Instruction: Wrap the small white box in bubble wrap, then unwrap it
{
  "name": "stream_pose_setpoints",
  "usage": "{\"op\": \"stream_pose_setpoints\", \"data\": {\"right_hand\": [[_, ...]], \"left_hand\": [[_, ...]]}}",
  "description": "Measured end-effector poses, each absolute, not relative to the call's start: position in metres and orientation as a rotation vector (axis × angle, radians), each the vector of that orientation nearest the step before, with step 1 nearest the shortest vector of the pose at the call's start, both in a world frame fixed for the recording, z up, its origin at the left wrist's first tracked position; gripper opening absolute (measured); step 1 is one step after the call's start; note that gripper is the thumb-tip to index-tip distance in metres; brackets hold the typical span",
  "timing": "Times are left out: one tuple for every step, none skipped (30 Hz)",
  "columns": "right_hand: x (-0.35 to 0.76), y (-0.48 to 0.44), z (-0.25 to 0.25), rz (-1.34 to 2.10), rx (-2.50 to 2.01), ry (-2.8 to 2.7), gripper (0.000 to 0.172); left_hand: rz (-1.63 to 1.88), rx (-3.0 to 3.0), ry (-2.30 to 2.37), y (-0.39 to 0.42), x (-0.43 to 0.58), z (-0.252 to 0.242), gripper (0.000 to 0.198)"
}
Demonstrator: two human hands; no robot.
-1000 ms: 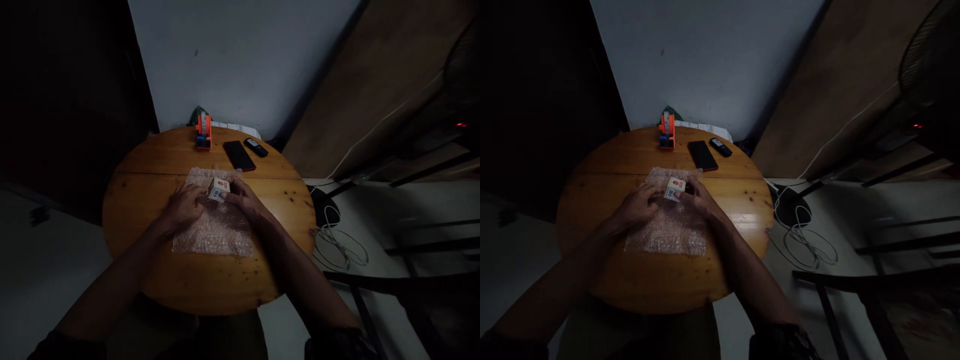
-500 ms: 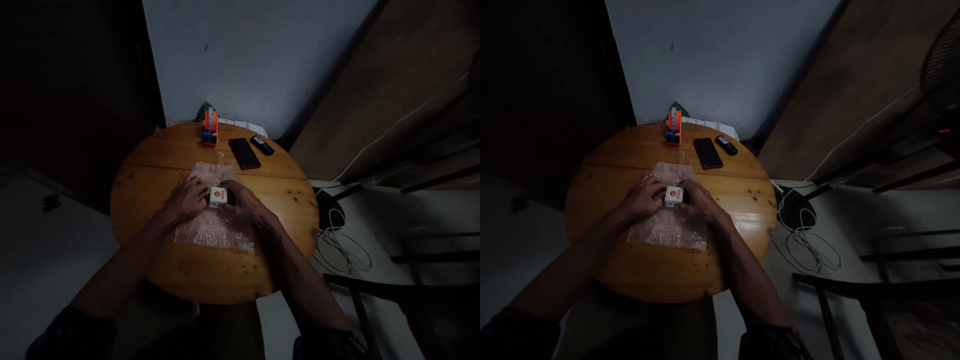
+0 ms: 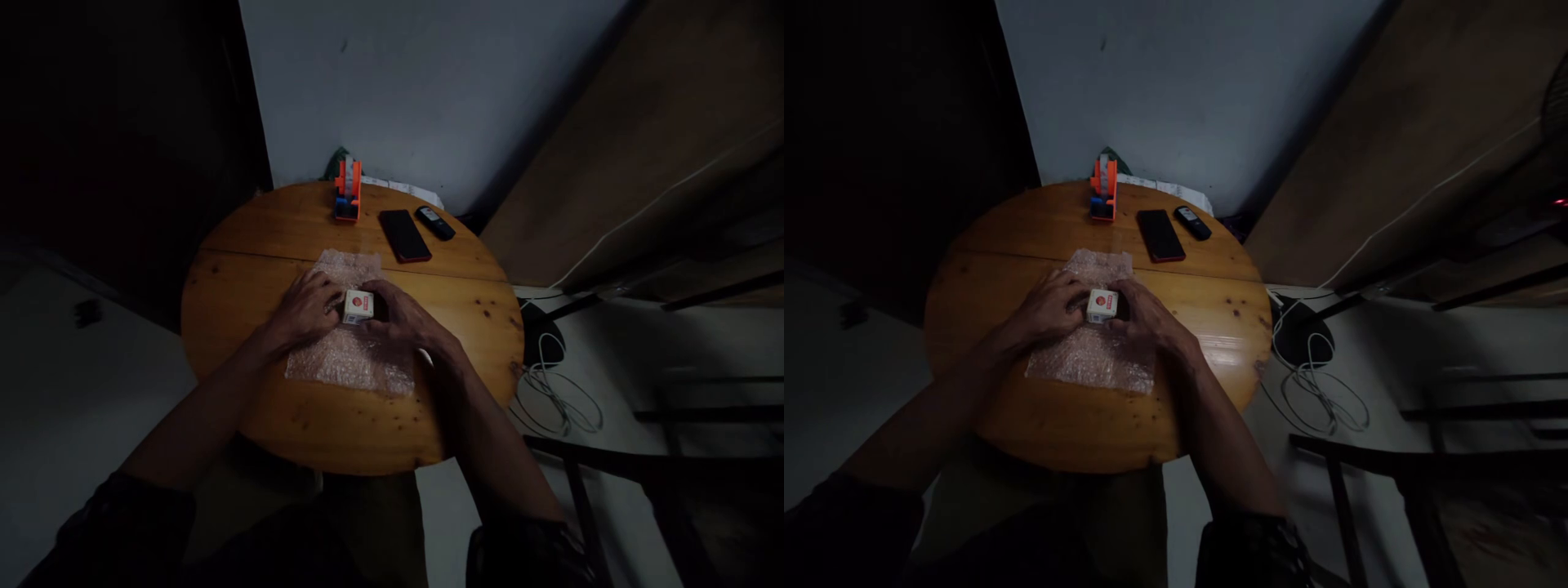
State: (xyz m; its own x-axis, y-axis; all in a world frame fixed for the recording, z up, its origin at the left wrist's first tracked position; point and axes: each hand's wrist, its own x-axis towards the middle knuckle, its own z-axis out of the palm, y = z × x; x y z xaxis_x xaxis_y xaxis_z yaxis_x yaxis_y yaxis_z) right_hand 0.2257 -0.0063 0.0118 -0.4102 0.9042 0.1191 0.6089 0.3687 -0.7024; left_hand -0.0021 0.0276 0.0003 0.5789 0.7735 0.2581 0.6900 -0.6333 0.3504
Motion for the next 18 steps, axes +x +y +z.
{"op": "stream_pose_setpoints", "data": {"right_hand": [[0.226, -0.008, 0.013, 0.844, -1.292, -2.107, 0.063], [0.226, -0.009, 0.015, 0.912, -1.274, -2.059, 0.064], [0.226, -0.010, 0.016, 0.991, -1.255, -1.999, 0.065], [0.226, -0.011, 0.017, 1.068, -1.236, -1.928, 0.066], [0.227, -0.012, 0.018, 1.132, -1.220, -1.851, 0.065], [0.227, -0.012, 0.018, 1.180, -1.206, -1.782, 0.065], [0.228, -0.011, 0.017, 1.209, -1.198, -1.728, 0.064], [0.229, -0.010, 0.015, 1.226, -1.195, -1.691, 0.063], [0.230, -0.008, 0.013, 1.232, -1.196, -1.669, 0.063], [0.231, -0.006, 0.010, 1.235, -1.198, -1.664, 0.064], [0.232, -0.004, 0.007, 1.232, -1.202, -1.675, 0.066], [0.233, -0.002, 0.004, 1.218, -1.207, -1.699, 0.067], [0.235, 0.000, 0.001, 1.190, -1.209, -1.739, 0.067], [0.237, 0.001, 0.000, 1.151, -1.208, -1.793, 0.067], [0.239, 0.002, -0.001, 1.105, -1.203, -1.858, 0.066], [0.241, 0.002, -0.002, 1.061, -1.198, -1.929, 0.067], [0.243, 0.002, -0.002, 1.023, -1.192, -2.000, 0.069], [0.246, 0.002, -0.001, 0.991, -1.190, -2.063, 0.073]], "left_hand": [[0.596, 2.583, 1.221, 0.028, -0.002, 0.001, 0.031], [0.624, 2.560, 1.217, 0.029, -0.002, 0.002, 0.032], [0.661, 2.529, 1.207, 0.029, -0.002, 0.004, 0.034], [0.708, 2.489, 1.191, 0.029, -0.002, 0.006, 0.037], [0.756, 2.445, 1.163, 0.029, -0.002, 0.008, 0.042], [0.797, 2.400, 1.123, 0.028, -0.001, 0.010, 0.047], [0.825, 2.360, 1.072, 0.027, 0.000, 0.012, 0.052], [0.838, 2.326, 1.019, 0.026, 0.000, 0.014, 0.057], [0.836, 2.301, 0.970, 0.024, 0.002, 0.015, 0.060], [0.827, 2.284, 0.930, 0.022, 0.003, 0.015, 0.062], [0.817, 2.274, 0.900, 0.020, 0.004, 0.014, 0.064], [0.811, 2.269, 0.879, 0.019, 0.006, 0.013, 0.064], [0.805, 2.266, 0.870, 0.018, 0.007, 0.012, 0.063], [0.801, 2.265, 0.868, 0.017, 0.009, 0.010, 0.061], [0.798, 2.267, 0.870, 0.017, 0.010, 0.009, 0.060], [0.794, 2.270, 0.872, 0.017, 0.010, 0.008, 0.058], [0.789, 2.273, 0.872, 0.017, 0.011, 0.008, 0.056], [0.786, 2.273, 0.865, 0.017, 0.011, 0.007, 0.054]]}}
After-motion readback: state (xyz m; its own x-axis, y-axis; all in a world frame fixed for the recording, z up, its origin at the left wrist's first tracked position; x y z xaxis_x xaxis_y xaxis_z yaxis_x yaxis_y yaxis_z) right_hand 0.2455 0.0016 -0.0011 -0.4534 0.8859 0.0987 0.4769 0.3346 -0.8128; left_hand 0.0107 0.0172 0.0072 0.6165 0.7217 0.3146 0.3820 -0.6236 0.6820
